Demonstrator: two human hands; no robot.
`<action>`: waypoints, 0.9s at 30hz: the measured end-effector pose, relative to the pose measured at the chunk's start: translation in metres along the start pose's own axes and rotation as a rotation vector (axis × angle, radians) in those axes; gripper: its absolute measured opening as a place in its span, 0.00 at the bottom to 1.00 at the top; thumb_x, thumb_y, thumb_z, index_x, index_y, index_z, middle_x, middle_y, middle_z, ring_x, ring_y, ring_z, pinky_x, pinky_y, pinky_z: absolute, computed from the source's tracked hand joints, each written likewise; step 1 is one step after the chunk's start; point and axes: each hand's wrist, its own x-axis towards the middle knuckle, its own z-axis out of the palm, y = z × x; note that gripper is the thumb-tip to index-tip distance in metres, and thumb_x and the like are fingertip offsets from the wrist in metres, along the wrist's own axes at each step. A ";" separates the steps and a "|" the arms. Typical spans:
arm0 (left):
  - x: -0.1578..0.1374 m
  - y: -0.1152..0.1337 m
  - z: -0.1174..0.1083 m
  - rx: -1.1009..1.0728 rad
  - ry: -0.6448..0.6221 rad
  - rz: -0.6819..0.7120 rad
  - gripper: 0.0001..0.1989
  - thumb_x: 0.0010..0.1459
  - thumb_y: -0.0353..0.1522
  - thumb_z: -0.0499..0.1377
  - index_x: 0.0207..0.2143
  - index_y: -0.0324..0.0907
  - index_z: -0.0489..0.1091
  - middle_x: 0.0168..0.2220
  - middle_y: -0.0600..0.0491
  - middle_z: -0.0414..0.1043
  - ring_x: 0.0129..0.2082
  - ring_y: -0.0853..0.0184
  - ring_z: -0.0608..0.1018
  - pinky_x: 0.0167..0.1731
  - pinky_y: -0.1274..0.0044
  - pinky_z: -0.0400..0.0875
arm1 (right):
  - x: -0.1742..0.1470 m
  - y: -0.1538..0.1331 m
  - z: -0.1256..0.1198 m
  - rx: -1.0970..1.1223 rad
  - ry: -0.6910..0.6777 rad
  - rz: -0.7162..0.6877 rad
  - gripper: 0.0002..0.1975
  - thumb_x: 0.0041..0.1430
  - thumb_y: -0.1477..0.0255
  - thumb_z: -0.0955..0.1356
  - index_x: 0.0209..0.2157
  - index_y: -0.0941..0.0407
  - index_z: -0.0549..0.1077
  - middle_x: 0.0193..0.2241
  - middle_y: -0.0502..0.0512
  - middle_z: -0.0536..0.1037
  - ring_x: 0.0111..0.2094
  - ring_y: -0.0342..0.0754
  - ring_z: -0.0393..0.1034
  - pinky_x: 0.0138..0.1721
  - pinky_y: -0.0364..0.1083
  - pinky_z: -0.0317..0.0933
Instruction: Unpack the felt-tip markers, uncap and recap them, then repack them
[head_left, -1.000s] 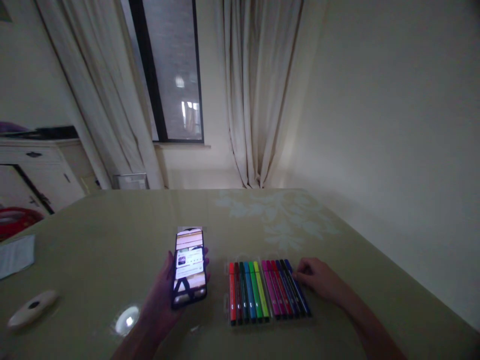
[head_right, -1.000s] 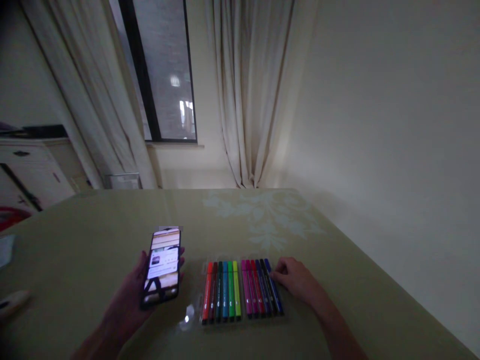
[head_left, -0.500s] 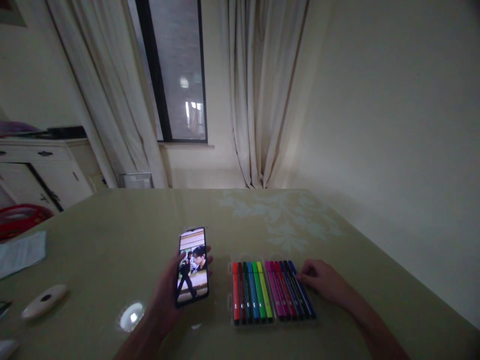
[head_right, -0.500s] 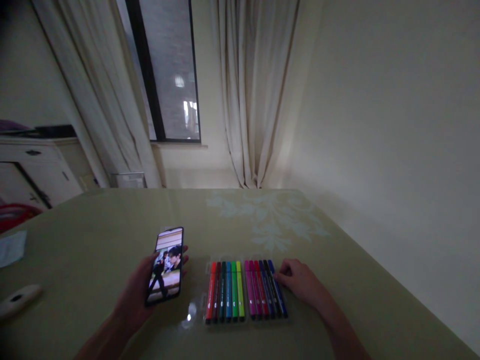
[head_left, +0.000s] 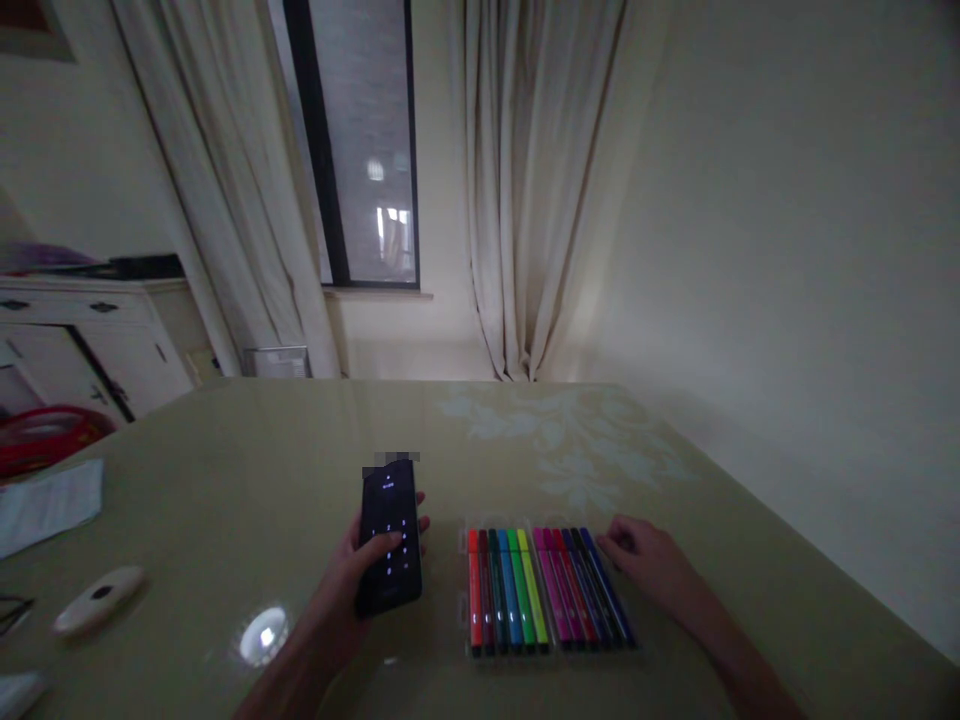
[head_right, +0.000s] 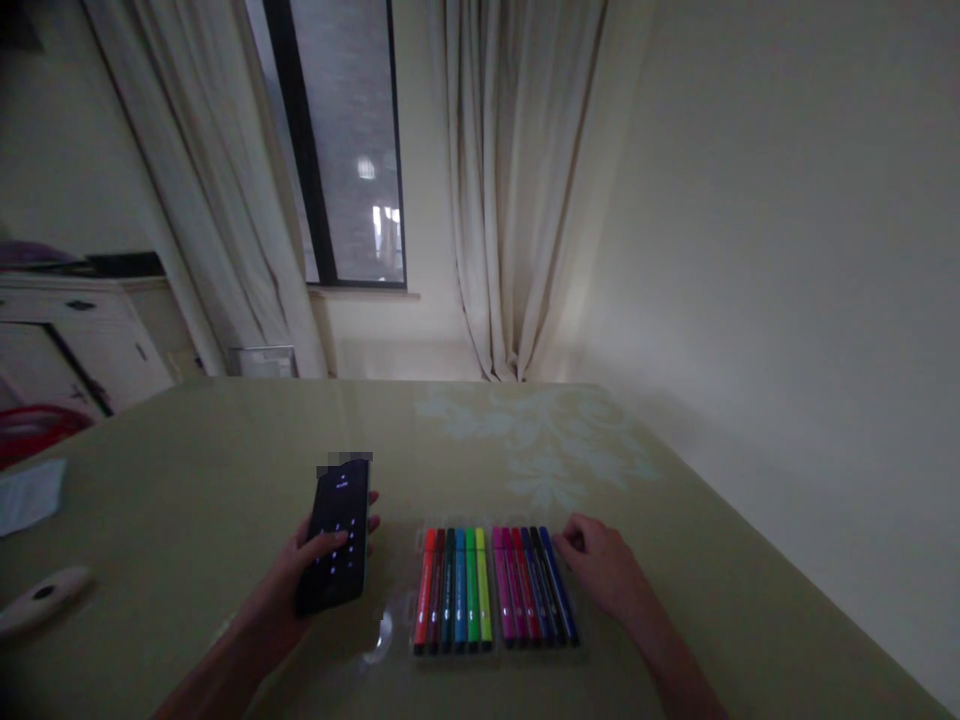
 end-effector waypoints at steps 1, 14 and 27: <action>0.000 0.000 0.000 0.003 0.006 0.000 0.33 0.48 0.33 0.72 0.58 0.43 0.72 0.50 0.43 0.82 0.41 0.57 0.85 0.37 0.73 0.78 | 0.000 0.000 0.001 0.000 0.001 0.001 0.13 0.63 0.65 0.65 0.25 0.54 0.70 0.26 0.56 0.80 0.30 0.51 0.74 0.33 0.46 0.60; -0.002 0.004 0.005 0.003 0.078 -0.079 0.33 0.55 0.36 0.68 0.63 0.45 0.66 0.47 0.44 0.84 0.37 0.59 0.85 0.28 0.75 0.77 | -0.002 -0.006 0.003 0.015 -0.007 0.009 0.14 0.63 0.63 0.63 0.26 0.53 0.70 0.27 0.56 0.81 0.31 0.52 0.75 0.33 0.46 0.60; 0.000 0.009 -0.001 -0.265 -0.070 -0.041 0.40 0.52 0.25 0.61 0.68 0.47 0.58 0.61 0.45 0.74 0.50 0.53 0.83 0.48 0.60 0.80 | -0.002 -0.004 0.003 0.014 0.022 0.002 0.13 0.61 0.63 0.64 0.25 0.53 0.70 0.27 0.56 0.81 0.31 0.51 0.74 0.32 0.46 0.60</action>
